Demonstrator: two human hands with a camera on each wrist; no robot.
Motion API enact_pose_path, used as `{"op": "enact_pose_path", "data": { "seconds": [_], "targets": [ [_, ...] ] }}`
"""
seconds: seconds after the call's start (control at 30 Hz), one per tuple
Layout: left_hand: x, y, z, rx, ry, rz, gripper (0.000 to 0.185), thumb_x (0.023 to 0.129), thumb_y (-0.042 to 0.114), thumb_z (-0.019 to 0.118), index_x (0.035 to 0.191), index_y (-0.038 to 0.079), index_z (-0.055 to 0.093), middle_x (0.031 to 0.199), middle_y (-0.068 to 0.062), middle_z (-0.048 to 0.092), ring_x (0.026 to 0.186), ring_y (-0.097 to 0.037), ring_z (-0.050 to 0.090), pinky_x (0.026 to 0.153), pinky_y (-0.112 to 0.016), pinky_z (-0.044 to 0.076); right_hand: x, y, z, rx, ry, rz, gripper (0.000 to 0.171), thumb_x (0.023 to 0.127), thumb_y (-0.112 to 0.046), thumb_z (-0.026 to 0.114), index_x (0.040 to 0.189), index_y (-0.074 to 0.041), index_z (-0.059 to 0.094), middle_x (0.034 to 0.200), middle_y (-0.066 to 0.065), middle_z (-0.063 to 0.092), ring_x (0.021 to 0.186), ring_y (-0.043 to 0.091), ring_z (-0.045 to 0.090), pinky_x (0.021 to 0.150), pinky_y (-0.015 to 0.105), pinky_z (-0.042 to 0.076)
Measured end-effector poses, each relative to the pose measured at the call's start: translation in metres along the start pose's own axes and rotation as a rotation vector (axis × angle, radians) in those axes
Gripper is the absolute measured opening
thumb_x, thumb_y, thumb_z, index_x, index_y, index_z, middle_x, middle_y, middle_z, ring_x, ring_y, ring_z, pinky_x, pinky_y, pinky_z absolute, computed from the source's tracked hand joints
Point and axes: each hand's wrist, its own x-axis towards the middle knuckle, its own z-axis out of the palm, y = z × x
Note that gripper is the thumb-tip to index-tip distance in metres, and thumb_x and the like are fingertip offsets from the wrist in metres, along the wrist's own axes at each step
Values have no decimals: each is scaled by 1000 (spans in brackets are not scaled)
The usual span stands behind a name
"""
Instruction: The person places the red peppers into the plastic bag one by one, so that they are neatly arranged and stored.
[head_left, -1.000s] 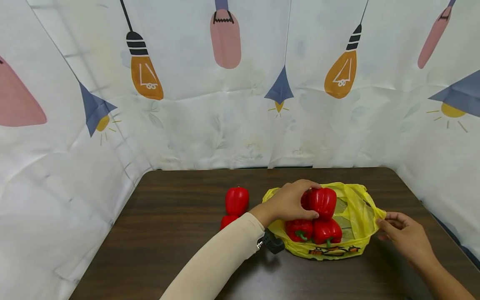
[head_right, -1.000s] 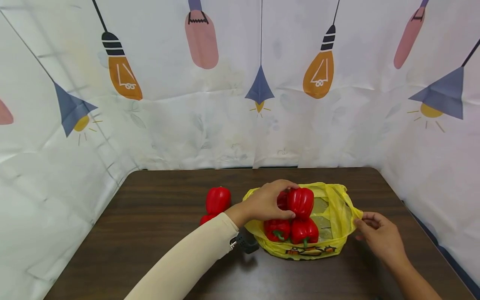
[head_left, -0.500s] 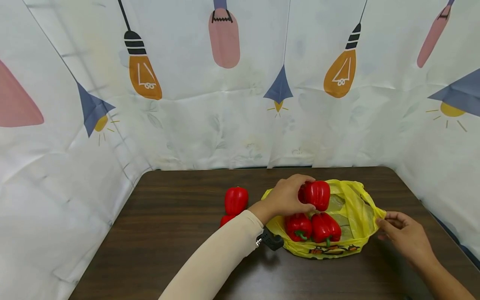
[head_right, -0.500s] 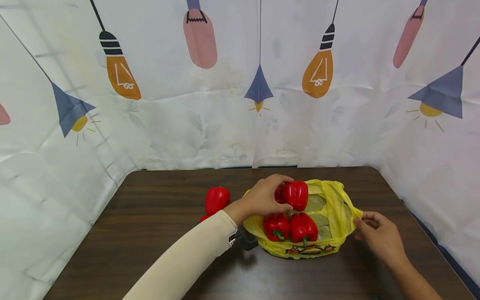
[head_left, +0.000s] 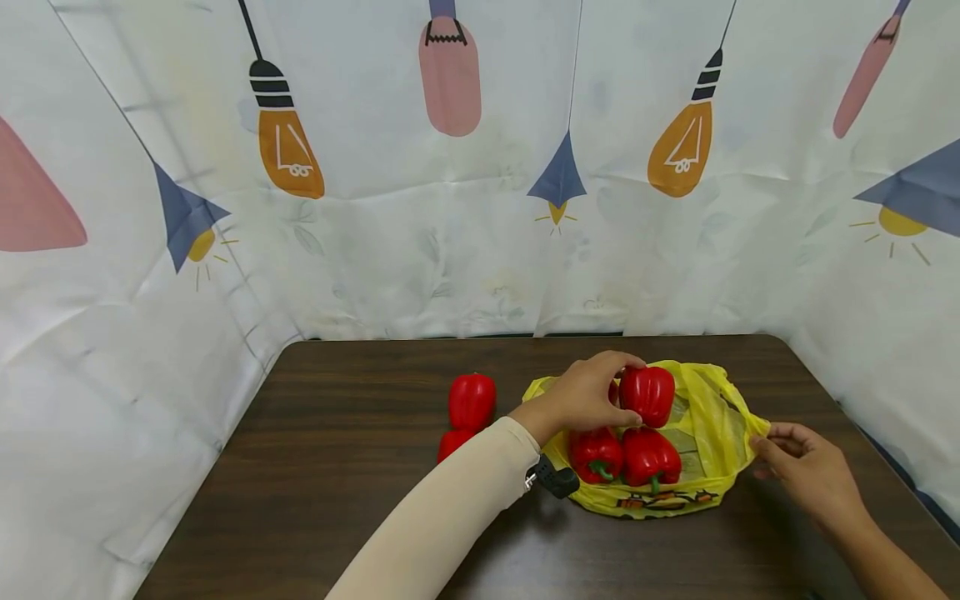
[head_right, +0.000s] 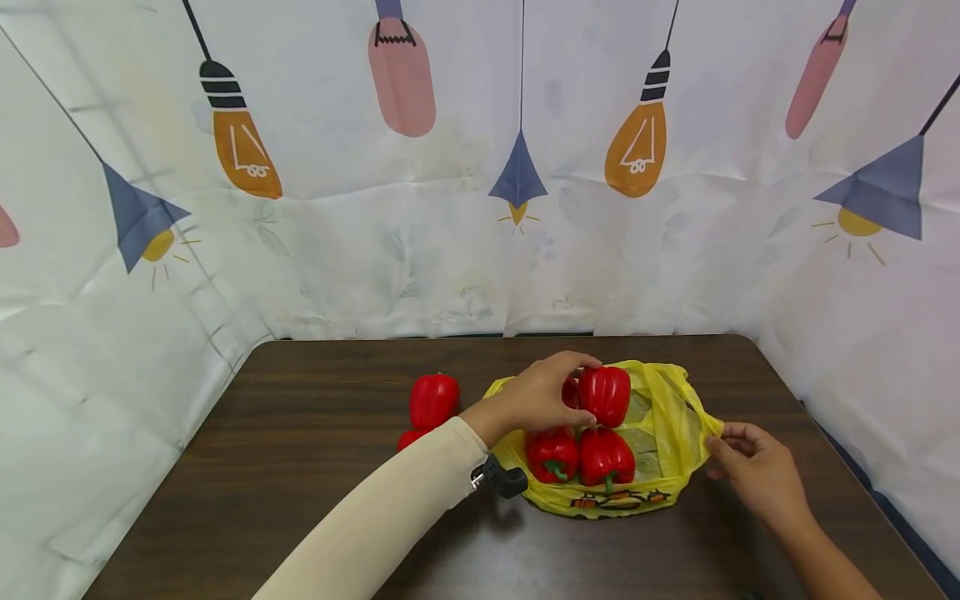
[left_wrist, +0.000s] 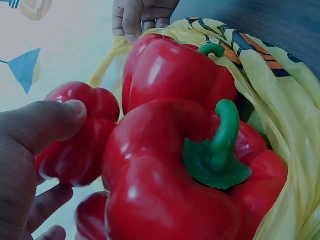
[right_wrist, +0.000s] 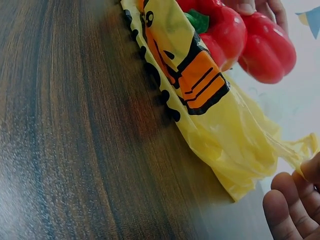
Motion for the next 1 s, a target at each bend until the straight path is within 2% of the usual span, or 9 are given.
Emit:
{"op": "enact_pose_path", "data": {
  "seconds": [0.1,0.17,0.23,0.33,0.43,0.57,0.7,0.87,1.0],
  "targets": [
    [1,-1,2,41,5,-15,72,82,35,86,144,23,51,134,8,56,114,-11,58,92,-23,50,0,1,0,4,5,-4,51,105,-33,61,128,10,49,97,-5,69,78,16,70,69,34,61],
    [1,-1,2,65,13,-35,72,82,37,87,144,24,52,134,8,56,117,-11,56,94,-28,50,0,2,1,9,9,-8,47,105,-30,60,126,10,50,96,-3,69,77,16,70,68,34,61],
    [1,-2,2,76,20,-56,73,81,37,87,143,24,52,133,9,56,116,-11,55,93,-29,50,-1,2,1,13,11,-9,44,105,-27,60,124,11,50,94,-2,68,77,17,69,68,34,61],
    [1,-2,3,70,26,-80,73,80,36,89,142,25,53,133,8,57,113,-10,53,82,-25,55,-1,2,0,11,13,-2,40,106,-24,58,122,12,51,93,2,68,76,17,69,67,33,61],
    [1,-2,3,111,28,-83,72,80,36,88,141,23,53,135,6,57,114,-12,54,86,-27,54,0,2,-1,0,15,10,38,106,-22,57,120,12,51,93,4,67,75,18,68,66,33,61],
    [1,-5,3,208,20,-92,71,81,38,86,142,22,53,138,5,58,119,-11,56,103,-34,43,1,3,-1,-14,19,25,34,106,-20,56,117,12,52,91,5,66,73,17,67,65,33,60],
    [1,-9,5,261,15,-116,70,81,41,85,140,22,54,136,7,60,123,-9,55,114,-43,31,0,5,-2,-21,26,27,31,106,-18,56,114,11,53,89,4,66,72,16,66,64,32,60],
    [2,-7,5,347,2,-149,57,84,47,82,132,24,62,127,10,65,123,-8,56,119,-56,18,0,5,-1,-16,40,9,32,106,-18,56,115,12,53,87,2,67,71,16,67,63,31,59],
    [0,-3,-1,370,16,-125,50,88,51,77,128,23,66,132,9,64,127,-9,53,119,-59,15,0,6,-2,-8,41,0,33,106,-20,57,116,12,53,87,1,68,71,17,68,63,31,59]
  ]
}}
